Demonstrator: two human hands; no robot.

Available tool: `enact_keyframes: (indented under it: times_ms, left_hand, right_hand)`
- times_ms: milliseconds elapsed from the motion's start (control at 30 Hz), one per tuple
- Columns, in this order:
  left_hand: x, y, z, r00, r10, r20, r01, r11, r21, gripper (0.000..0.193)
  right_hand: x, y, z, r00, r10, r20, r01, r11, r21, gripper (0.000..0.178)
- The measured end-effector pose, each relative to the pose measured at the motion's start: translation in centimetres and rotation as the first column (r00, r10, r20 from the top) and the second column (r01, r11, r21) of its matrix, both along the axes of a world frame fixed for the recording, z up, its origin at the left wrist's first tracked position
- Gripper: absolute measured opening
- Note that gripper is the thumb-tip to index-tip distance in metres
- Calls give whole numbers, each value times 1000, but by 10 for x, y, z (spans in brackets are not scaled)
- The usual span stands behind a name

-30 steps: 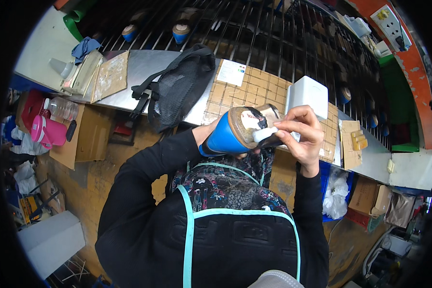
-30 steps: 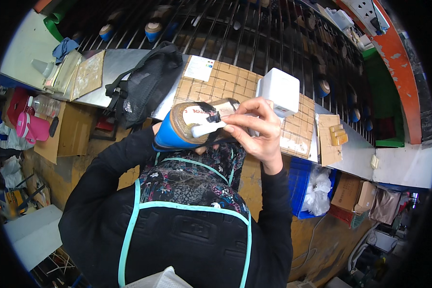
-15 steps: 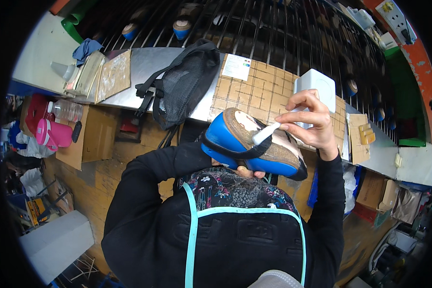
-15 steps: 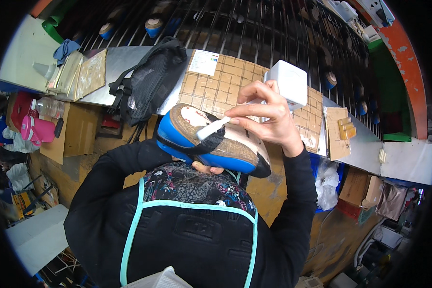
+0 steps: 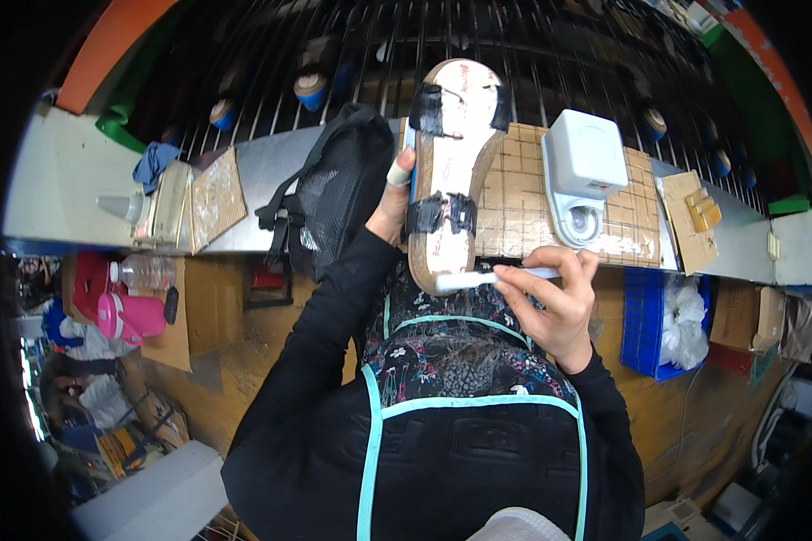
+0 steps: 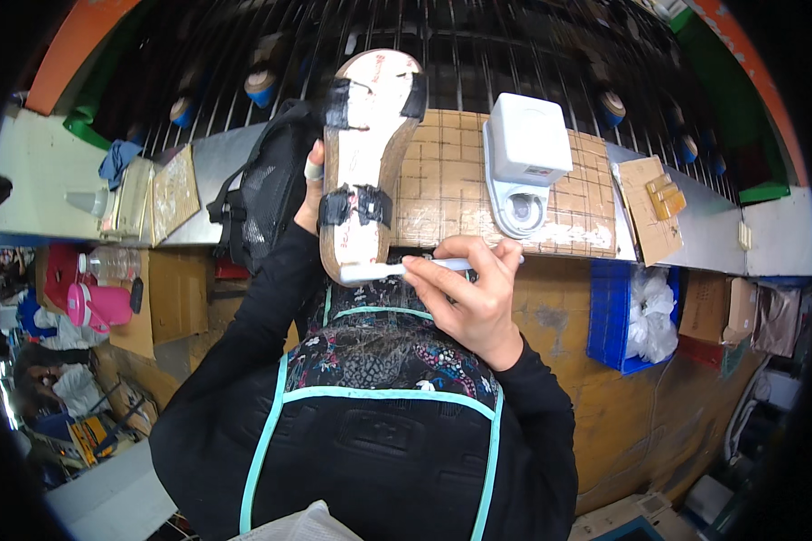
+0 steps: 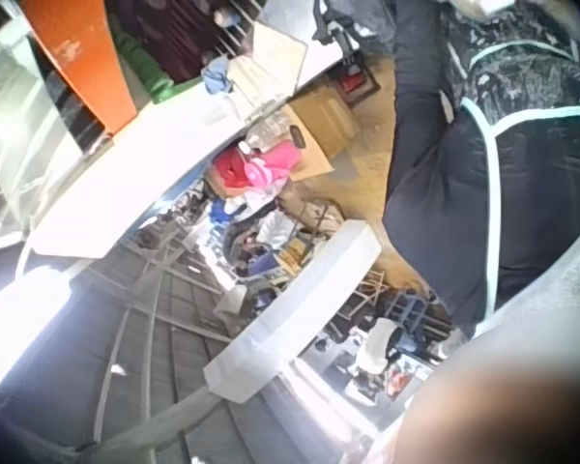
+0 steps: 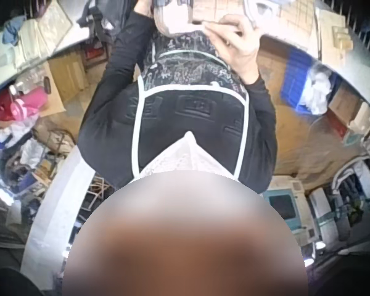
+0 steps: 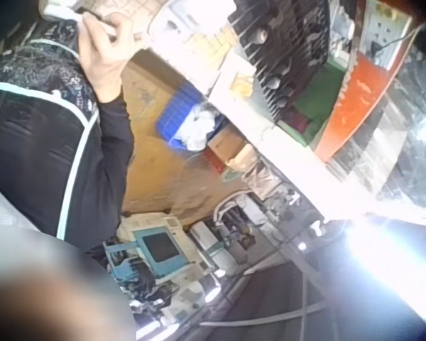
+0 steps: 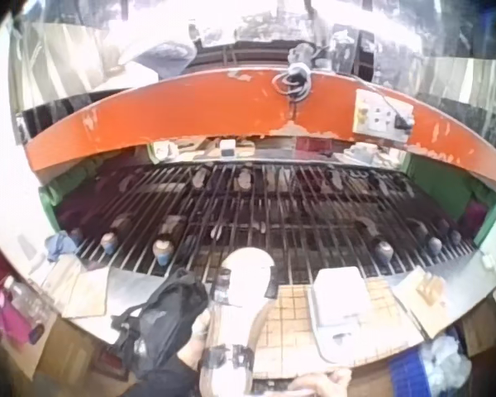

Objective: The person applies glue to the sole and strap edges of a blue sandal using a small brush. They repeatedly dip the brush into a white container and spread the adhesive along the sandal's perimeter, then place the sandal on a metal rack.

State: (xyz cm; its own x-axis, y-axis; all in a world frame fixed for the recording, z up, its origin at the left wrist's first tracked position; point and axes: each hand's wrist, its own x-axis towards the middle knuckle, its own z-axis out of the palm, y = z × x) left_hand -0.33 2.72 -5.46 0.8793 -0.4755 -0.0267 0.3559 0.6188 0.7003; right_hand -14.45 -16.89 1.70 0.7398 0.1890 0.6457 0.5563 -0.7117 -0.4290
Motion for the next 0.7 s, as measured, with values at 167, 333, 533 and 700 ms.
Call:
enact_keyframes:
  times_ms: [167, 333, 533, 700]
  left_hand:
    - [-3, -4, -6, 987, -80, 141, 67, 994, 90, 96]
    - [5, -7, -27, 964, -237, 122, 238, 971, 3, 103]
    - [20, -4, -52, 977, -212, 27, 214, 962, -168, 102]
    - [37, -16, -56, 987, -152, -52, 130, 947, -294, 100]
  right_hand:
    - [41, -8, 4, 984, -171, 52, 165, 982, 92, 21]
    - [98, -32, 23, 895, -423, 142, 388, 895, 221, 17]
    - [72, -23, 17, 795, -477, 374, 507, 862, 20, 18]
    - [40, -36, 12, 973, -217, -81, 223, 973, 62, 16]
